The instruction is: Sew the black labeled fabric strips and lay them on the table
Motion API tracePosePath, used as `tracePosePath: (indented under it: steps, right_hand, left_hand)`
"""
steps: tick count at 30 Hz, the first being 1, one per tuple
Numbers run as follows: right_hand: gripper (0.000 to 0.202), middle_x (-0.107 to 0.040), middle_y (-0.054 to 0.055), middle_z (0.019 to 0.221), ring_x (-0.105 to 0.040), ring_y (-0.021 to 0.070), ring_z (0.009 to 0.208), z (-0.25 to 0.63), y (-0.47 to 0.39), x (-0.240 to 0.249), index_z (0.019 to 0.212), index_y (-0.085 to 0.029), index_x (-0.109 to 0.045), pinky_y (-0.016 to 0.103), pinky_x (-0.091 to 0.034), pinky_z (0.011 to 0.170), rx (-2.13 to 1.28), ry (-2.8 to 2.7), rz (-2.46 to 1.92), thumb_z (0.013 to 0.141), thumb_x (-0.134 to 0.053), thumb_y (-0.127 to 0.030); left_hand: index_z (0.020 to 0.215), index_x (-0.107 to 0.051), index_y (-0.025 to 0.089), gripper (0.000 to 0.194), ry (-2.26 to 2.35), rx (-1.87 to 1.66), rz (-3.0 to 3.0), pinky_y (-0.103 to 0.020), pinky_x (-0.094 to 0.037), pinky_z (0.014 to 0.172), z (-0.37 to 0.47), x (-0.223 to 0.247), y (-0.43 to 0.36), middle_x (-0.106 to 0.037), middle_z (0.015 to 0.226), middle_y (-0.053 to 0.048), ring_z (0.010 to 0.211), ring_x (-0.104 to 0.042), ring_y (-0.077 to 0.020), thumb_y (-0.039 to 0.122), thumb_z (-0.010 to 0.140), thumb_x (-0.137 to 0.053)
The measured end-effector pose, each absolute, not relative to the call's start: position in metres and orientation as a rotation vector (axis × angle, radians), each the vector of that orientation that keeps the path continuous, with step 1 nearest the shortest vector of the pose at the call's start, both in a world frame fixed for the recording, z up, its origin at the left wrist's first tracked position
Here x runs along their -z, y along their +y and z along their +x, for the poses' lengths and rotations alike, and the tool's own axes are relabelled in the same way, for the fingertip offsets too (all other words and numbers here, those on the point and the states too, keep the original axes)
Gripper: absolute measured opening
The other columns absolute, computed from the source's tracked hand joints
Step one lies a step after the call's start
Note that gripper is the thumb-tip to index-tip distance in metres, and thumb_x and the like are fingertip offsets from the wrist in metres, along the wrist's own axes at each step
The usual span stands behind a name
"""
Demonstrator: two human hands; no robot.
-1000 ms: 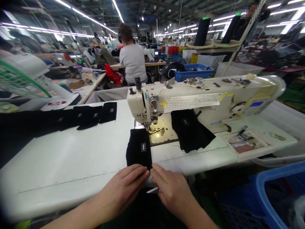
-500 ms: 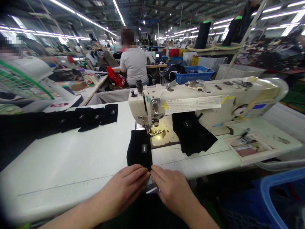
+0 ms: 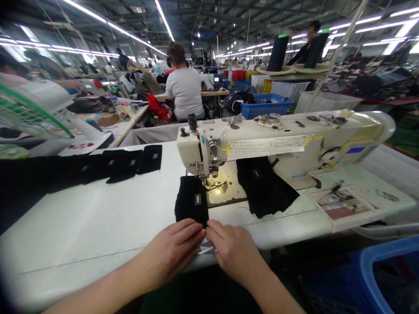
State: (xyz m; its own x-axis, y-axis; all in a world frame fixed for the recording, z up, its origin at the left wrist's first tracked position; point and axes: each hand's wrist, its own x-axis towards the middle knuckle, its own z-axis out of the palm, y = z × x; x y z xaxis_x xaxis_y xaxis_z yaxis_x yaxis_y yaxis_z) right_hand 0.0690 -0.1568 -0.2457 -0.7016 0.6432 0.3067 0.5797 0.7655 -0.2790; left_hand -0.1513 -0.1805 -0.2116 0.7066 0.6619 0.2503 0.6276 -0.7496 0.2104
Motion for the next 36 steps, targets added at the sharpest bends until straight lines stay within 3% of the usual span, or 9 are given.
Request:
tracePosePath:
  steps: [14, 21, 30, 36]
  right_hand:
    - [0.032, -0.068, 0.011, 0.127, -0.07, 0.0193, 0.092, 0.06, -0.136, 0.245, 0.115, -0.017, -0.065, 0.029, -0.054, 0.078, -0.229, -2.569, -1.004, 0.088, -0.05, -0.009]
    - [0.029, -0.066, 0.007, 0.126, -0.07, 0.0187, 0.086, 0.053, -0.127, 0.24, 0.117, -0.018, -0.065, 0.03, -0.051, 0.071, -0.231, -2.587, -1.097, 0.091, -0.054, -0.011]
    - [0.025, -0.065, 0.002, 0.099, -0.065, 0.0153, 0.073, 0.043, -0.115, 0.227, 0.114, -0.023, -0.066, 0.026, -0.039, 0.058, -0.157, -2.659, -1.278, 0.093, -0.058, -0.015]
    - [0.023, -0.066, 0.004, 0.097, -0.064, 0.016, 0.072, 0.039, -0.104, 0.227, 0.117, -0.023, -0.066, 0.027, -0.038, 0.057, -0.127, -2.657, -1.308, 0.097, -0.055, -0.02]
  left_hand:
    - [0.116, -0.061, 0.015, 0.023, 1.064, -0.41, 2.817, -0.037, -0.059, 0.086, -0.158, 0.207, -0.157, -0.064, 0.104, -0.011, 0.102, -0.06, -0.0239, 0.021, 0.101, -0.045]
    - [0.119, -0.06, 0.012, 0.025, 1.07, -0.387, 2.832, -0.039, -0.059, 0.086, -0.163, 0.209, -0.145, -0.064, 0.106, -0.012, 0.104, -0.059, -0.0253, 0.021, 0.102, -0.045]
    - [0.118, -0.062, 0.013, 0.025, 1.087, -0.409, 2.819, -0.039, -0.058, 0.088, -0.169, 0.211, -0.127, -0.064, 0.107, -0.012, 0.106, -0.059, -0.0244, 0.022, 0.102, -0.045]
    - [0.116, -0.064, 0.012, 0.025, 1.1, -0.431, 2.848, -0.039, -0.058, 0.087, -0.172, 0.211, -0.116, -0.065, 0.106, -0.013, 0.105, -0.06, -0.025, 0.022, 0.102, -0.044]
